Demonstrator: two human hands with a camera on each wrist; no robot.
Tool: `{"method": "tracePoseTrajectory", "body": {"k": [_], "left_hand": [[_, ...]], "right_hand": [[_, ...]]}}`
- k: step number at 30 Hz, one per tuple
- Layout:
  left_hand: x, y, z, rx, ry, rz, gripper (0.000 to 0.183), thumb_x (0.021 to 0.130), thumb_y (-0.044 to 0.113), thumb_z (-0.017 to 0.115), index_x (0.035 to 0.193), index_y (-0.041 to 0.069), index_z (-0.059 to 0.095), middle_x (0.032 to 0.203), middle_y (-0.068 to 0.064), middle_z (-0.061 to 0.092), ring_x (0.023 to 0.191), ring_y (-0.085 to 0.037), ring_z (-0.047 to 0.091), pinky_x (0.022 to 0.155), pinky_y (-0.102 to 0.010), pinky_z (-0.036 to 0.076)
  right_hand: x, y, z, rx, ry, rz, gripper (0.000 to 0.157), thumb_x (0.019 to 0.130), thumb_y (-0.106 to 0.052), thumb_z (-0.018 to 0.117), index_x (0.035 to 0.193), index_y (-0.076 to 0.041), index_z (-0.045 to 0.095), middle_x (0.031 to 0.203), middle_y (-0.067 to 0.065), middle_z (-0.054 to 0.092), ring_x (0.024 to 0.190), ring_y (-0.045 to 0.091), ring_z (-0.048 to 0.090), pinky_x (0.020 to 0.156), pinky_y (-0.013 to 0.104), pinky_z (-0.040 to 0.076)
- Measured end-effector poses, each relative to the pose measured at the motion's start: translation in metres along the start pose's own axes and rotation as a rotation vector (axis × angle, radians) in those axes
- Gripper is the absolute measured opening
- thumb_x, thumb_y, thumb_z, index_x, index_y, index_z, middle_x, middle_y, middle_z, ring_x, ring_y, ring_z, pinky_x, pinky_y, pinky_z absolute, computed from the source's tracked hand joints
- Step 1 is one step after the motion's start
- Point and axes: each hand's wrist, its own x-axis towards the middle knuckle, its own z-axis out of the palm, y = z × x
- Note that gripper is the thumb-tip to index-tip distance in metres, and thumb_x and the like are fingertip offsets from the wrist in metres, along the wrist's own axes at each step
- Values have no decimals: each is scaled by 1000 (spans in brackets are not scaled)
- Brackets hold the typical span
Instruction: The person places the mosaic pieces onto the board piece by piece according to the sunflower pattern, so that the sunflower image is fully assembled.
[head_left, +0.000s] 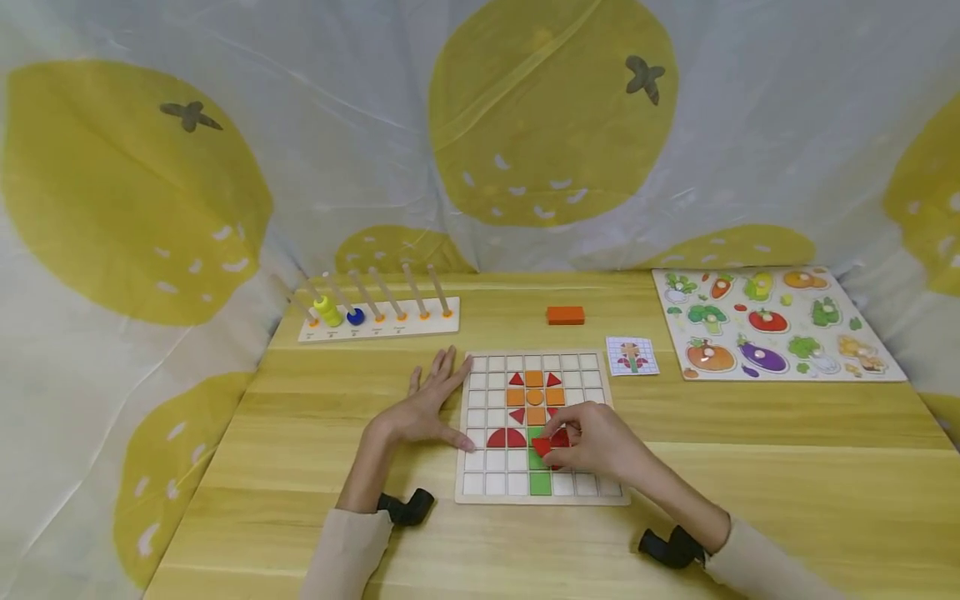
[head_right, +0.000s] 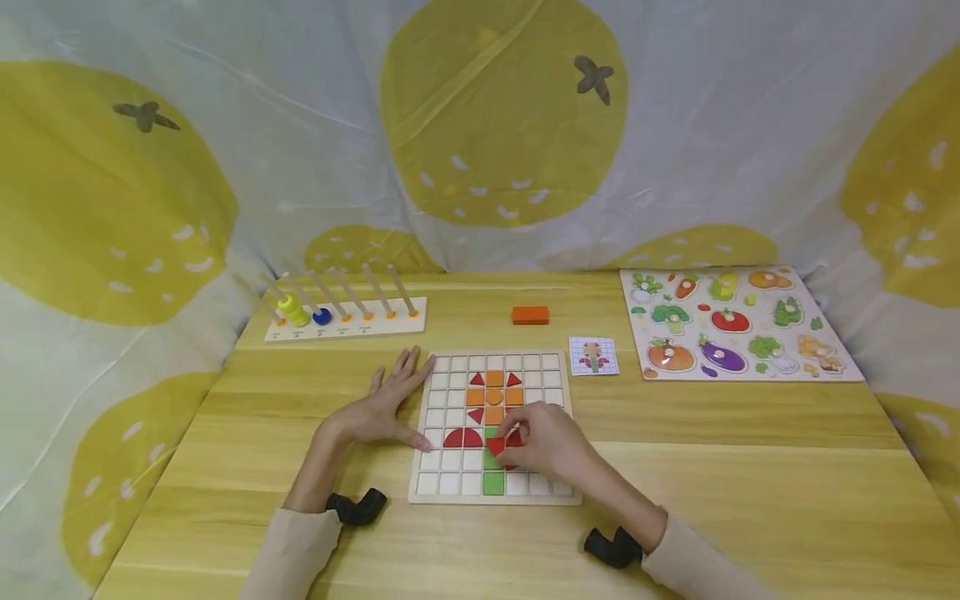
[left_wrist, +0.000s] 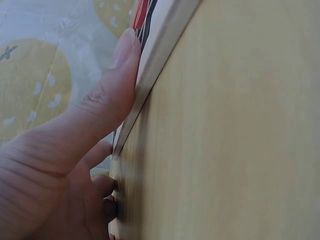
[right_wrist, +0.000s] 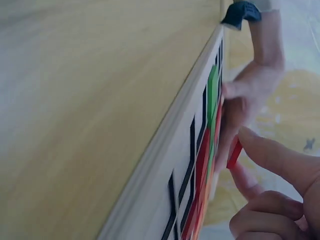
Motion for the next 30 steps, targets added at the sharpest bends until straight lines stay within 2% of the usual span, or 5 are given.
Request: {"method": "tracePoseTrajectory", "body": {"k": [5,9,14,21,30], "left_hand": [[2,1,1,10,-9,-2,132,76,43,91,168,14,1,171,-17,-22,159,-37,-25,124,-65,-18],[2,0,1,10,-7,-4,131,76,43,91,168,14,2,172,-17,-22,159,-37,-25,124,-65,-18],[0,1,0,0,-2,-5,131,76,42,92,168,14,2,172,-17,-21,159,-37,-24,124,-65,-18],[0,3,-1,-10,-3,-4,132,75,41,92,168,14,2,172,-17,-22,159,-37,-25,124,-65,-18],[1,1,0,-9,1,-1,133,75,40,93,168,13,2,172,-18,-22,159,-38,-24,123,-66,-18]], "right_hand": [[8,-12,19,-28,4,-46,21,73,-19,95,87,-15,79,56,-8,39,55,6,39,54,20,28],[11,-17,28,-59,11,-31,22,71,-18,96,85,-17,79,56,-7,41,55,7,40,53,20,28],[14,-20,30,-66,10,-5,23,70,-19,96,85,-18,78,57,-6,44,56,9,42,52,21,28],[13,-17,27,-14,-7,-37,18,74,-14,93,88,-16,82,54,-8,40,52,6,36,52,19,26],[13,-15,30,-18,12,-30,18,74,-14,94,88,-17,84,54,-7,45,54,7,42,51,19,28]]}}
